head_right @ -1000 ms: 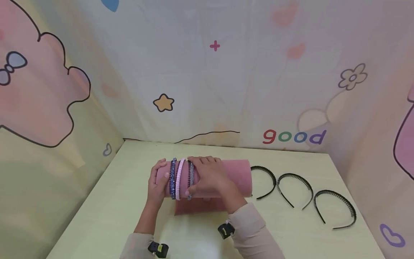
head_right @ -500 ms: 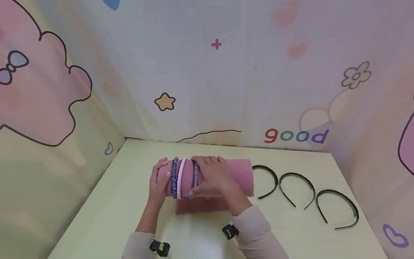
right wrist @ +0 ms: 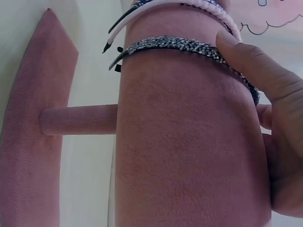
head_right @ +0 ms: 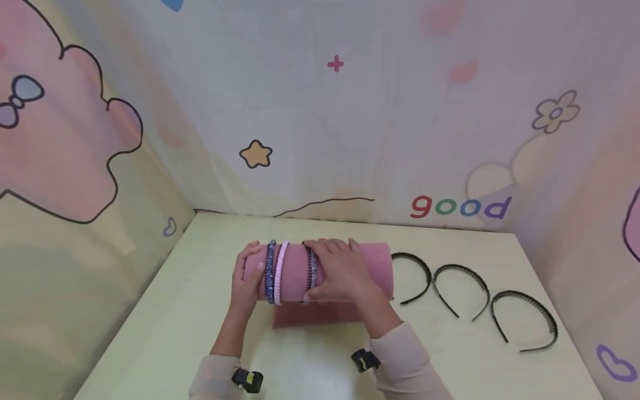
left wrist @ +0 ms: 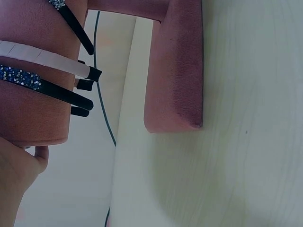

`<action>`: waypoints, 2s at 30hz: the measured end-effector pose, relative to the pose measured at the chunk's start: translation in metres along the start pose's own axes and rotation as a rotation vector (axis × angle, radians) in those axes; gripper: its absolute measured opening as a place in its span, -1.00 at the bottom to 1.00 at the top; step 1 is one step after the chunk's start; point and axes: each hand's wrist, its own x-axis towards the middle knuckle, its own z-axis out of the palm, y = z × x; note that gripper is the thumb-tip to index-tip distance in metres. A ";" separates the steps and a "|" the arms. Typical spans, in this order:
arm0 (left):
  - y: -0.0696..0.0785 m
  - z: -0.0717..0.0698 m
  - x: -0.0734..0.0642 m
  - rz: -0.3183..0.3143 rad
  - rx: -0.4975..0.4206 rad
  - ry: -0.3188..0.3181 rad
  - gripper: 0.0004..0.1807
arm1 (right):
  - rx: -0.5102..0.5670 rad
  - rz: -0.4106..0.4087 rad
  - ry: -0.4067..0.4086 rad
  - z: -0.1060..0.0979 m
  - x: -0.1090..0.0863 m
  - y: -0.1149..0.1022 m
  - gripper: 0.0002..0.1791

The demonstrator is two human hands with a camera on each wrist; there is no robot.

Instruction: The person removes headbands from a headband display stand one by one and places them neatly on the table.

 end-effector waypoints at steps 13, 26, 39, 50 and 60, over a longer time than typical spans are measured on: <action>0.000 0.000 0.002 0.022 0.001 -0.002 -0.66 | 0.065 0.025 0.031 -0.005 -0.005 0.007 -0.04; -0.001 0.001 0.004 0.024 -0.013 -0.004 -0.67 | -0.019 -0.001 0.027 -0.011 -0.011 0.013 0.04; -0.005 0.000 0.004 0.024 0.005 -0.005 -0.67 | -0.095 0.058 0.026 -0.013 -0.018 0.023 0.09; -0.003 0.004 -0.003 0.015 -0.010 -0.009 -0.68 | -0.077 0.112 0.031 -0.013 -0.036 0.038 0.09; -0.007 0.004 0.000 0.003 -0.008 0.005 -0.68 | 0.179 0.179 0.034 -0.017 -0.047 0.054 0.06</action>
